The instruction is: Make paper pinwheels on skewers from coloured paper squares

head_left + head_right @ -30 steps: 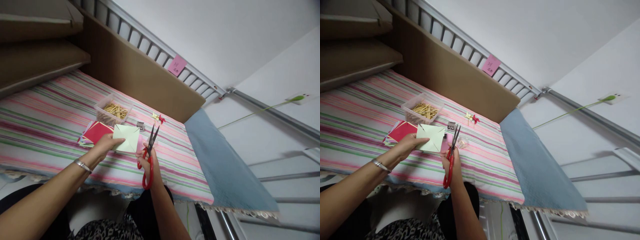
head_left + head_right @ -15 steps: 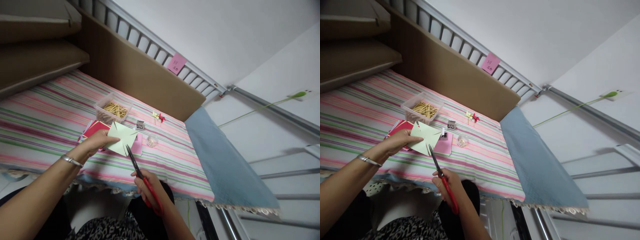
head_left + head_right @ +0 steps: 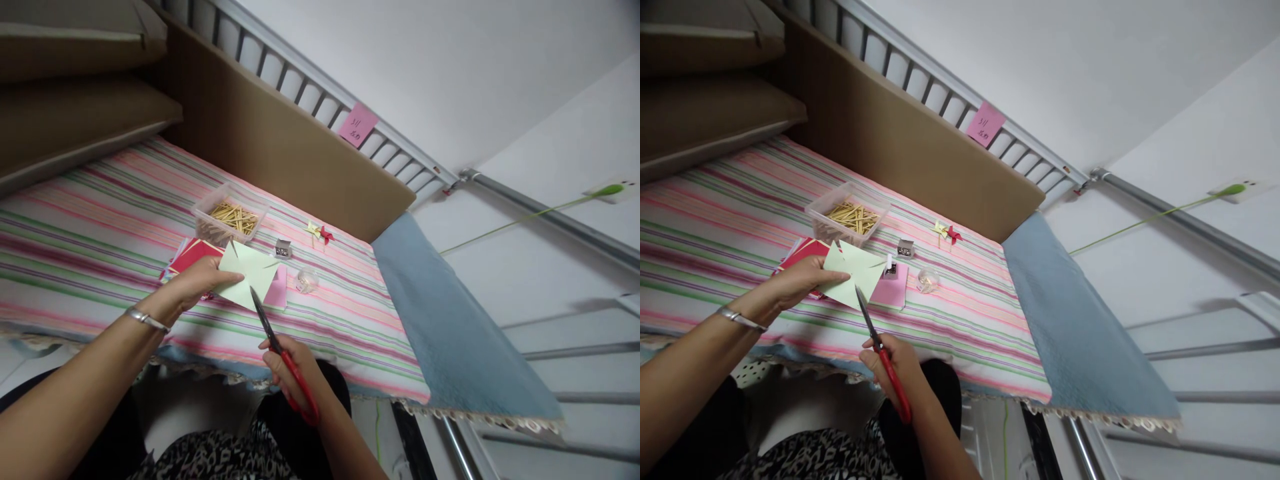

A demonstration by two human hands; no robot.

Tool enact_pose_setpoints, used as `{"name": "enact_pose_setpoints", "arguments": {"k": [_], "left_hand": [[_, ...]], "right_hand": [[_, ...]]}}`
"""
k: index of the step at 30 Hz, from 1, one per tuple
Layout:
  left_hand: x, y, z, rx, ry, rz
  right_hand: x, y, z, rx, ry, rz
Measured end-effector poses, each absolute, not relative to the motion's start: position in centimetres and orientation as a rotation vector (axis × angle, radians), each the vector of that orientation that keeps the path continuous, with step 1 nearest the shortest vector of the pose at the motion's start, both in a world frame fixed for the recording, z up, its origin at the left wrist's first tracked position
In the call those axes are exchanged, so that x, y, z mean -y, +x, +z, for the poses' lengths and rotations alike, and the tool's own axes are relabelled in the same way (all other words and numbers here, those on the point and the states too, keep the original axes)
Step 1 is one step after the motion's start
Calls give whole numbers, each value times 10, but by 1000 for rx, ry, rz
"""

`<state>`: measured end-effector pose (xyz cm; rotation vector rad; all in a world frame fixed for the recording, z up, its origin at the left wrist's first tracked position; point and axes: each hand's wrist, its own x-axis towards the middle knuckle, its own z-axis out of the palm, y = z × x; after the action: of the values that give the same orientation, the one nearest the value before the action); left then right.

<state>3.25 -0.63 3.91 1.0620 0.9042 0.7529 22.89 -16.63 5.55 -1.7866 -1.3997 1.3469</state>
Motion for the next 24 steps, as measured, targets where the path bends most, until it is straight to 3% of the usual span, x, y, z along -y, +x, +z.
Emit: {"name": "enact_pose_setpoints", "arguments": {"k": [24], "left_hand": [[10, 32, 43, -861, 997, 752]], "right_hand": [[159, 228, 53, 1479, -1766, 1225]]}}
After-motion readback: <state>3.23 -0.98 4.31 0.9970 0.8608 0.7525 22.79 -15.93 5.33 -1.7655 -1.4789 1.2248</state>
